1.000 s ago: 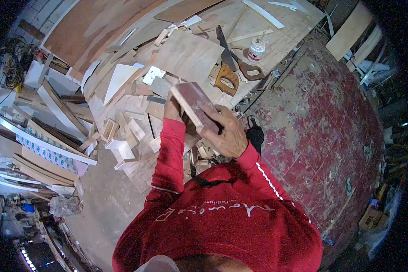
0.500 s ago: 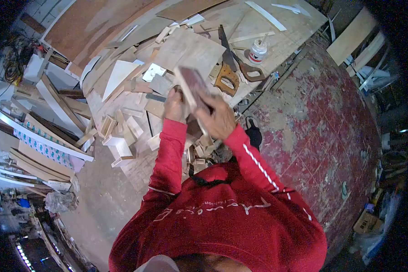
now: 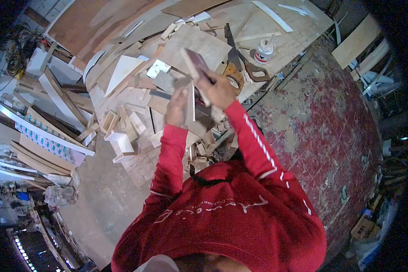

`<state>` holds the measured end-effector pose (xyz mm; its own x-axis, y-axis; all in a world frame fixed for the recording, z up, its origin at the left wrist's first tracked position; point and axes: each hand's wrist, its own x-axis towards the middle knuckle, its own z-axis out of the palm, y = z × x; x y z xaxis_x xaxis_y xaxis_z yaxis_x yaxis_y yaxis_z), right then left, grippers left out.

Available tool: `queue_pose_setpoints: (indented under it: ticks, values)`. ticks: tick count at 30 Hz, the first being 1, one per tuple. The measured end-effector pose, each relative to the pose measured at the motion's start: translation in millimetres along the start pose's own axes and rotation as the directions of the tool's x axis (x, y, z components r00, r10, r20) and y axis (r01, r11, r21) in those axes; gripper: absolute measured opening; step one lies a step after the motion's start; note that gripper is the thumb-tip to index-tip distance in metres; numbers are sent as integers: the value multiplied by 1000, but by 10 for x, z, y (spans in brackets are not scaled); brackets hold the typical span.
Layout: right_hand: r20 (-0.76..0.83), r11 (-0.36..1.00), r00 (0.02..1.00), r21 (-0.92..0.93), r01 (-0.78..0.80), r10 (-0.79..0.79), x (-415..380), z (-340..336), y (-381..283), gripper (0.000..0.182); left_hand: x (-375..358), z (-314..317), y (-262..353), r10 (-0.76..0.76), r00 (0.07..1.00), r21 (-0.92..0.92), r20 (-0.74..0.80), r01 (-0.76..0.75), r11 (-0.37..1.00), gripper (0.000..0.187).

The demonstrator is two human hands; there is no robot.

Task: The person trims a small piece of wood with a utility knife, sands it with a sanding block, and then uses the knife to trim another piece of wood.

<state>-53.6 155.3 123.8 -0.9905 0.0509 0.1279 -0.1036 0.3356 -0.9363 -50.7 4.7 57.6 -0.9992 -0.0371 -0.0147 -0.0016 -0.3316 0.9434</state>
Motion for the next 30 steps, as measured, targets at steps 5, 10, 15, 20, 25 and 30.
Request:
queue_pose_setpoints:
  ticks: [5, 10, 15, 20, 25, 30]
  values:
    - [24, 998, 999, -57, -40, 41, 277, 124, 382, 57, -116, -223, 524, -50, 996, -247, -77, 30, 969, 37]
    - [137, 991, 987, 90, -96, 83, 269, 448, 877, 58, -152, -616, 379, 165, 977, -100, -133, -179, 979, 39]
    - [594, 320, 771, 702, -636, 231, 213, 449, 806, 44, -425, -907, 544, -190, 982, -600, -25, 137, 788, 47]
    - [697, 352, 694, 613, -707, 180, 272, 867, 1032, 47, -548, -1099, 620, -81, 996, -749, 45, 88, 657, 58]
    - [565, 622, 774, 504, -599, 286, 409, 1410, 960, 42, -493, -1388, 437, 71, 997, -757, -3, -49, 651, 60]
    - [482, 601, 777, 500, -624, 405, 538, 1952, 1013, 27, -536, -1417, 568, -84, 996, -629, 4, 68, 774, 59]
